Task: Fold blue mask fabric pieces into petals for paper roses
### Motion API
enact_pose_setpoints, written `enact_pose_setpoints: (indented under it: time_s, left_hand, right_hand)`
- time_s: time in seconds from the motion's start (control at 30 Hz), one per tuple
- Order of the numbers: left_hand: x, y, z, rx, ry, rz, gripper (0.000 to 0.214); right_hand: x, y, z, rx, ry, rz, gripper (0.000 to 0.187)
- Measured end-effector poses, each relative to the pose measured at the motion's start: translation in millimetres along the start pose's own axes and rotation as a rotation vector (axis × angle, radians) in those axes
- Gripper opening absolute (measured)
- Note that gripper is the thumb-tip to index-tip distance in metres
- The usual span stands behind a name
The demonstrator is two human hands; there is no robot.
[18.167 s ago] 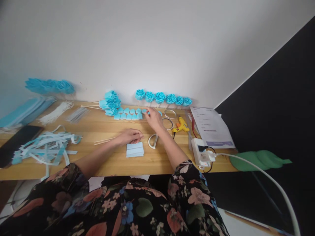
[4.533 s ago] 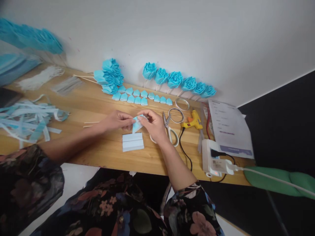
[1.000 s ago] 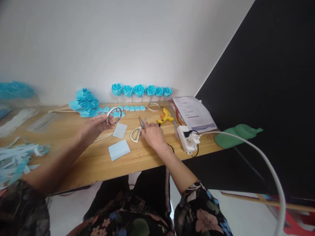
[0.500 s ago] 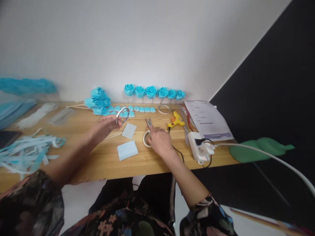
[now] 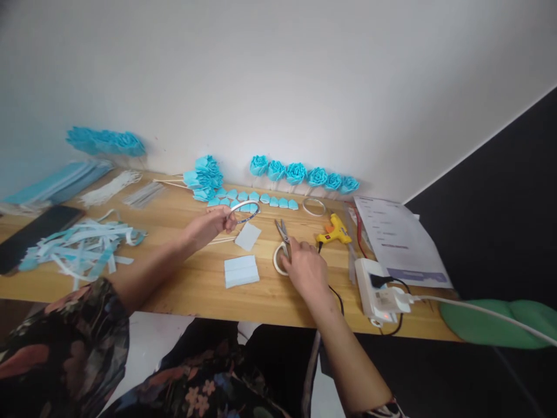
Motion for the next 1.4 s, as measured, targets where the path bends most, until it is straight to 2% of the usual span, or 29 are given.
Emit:
enact_pose_setpoints:
  time_s: [0.07, 0.13, 0.2, 0.3, 0.37, 0.47, 0.53, 0.6, 0.73, 0.8, 0.9, 1.07, 1.23, 1.33, 1.4]
  left_hand:
    - [-0.6, 0, -1, 0.014, -0.009, 0.014, 0.027]
    - [-2.2, -1, -2, 0.017, -0.017, 0.032, 0.026]
    - [-4.4, -4, -4, 0.009, -0.023, 0.050, 0.026]
    - [-6.2, -7, -6, 0.003, -0.043, 0.063, 0.027]
    - [-6.8, -8, -6, 0.008, -0.050, 0.064, 0.026]
    - [-6.7, -7, -6, 0.015, -0.052, 0.060, 0.027]
    - [-5.9, -5, -5, 0.018, -0.055, 0.053, 0.027]
    - [-5.8, -2, -5, 0.020, -0.051, 0.049, 0.027]
    - [-8.3, 0, -6, 0.017, -0.017, 0.042, 0.029]
    - [-9.2, 1, -6, 0.024, -0.011, 0.047, 0.030]
    - [-10.0, 1, -6, 0.028, -0.012, 0.059, 0.031]
    - [-13.6, -1, -8, 0.030, 0.010, 0.065, 0.030]
    - [-14.2, 2, -7, 0.045, 0.024, 0.039, 0.032]
    - [-14.7, 5, -7, 0.049, 0.048, 0.032, 0.033]
    - [-15.6, 6, -7, 0.051, 0.064, 0.029, 0.033]
  right_hand:
    - [2, 11, -4, 0.056, 0.007, -0.133, 0.041]
    - [3, 26, -6, 0.136, 0.054, -0.382, 0.041]
    - [1, 41, -8, 0.190, 0.152, -0.745, 0.047]
    - [-5, 47, -10, 0.168, 0.274, -1.373, 0.053]
    - [-7, 35, -12, 0.133, 0.227, -1.701, 0.051]
    - [-11, 2, -15, 0.034, 0.004, -1.962, 0.042]
    - [-17, -18, -17, -0.057, -0.115, -2.029, 0.038]
    - [-26, -31, -21, -0.165, -0.177, -2.044, 0.037]
    - [-44, -45, -34, -0.403, -0.201, -1.952, 0.051]
    - [-43, -48, -41, -0.457, -0.198, -1.912, 0.060]
    - [-31, -49, -50, -0.468, -0.199, -1.919, 0.064]
    - [-8, -52, -50, -0.479, -0.228, -2.047, 0.058]
    - [-9, -52, -45, -0.484, -0.188, -2.048, 0.060]
    - [-12, -50, -47, -0.504, -0.130, -1.952, 0.061]
    - [-10, -47, -50, -0.460, -0.073, -1.836, 0.061]
Point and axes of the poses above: each hand's wrist, its own z-axis away from the middle knuckle, its own x-axis out of the palm, y = z × x, the point moved 7 cm from there along -z, towards the middle knuckle, and after that the axes turned 7 degrees about -x, right-handed, at the moved point
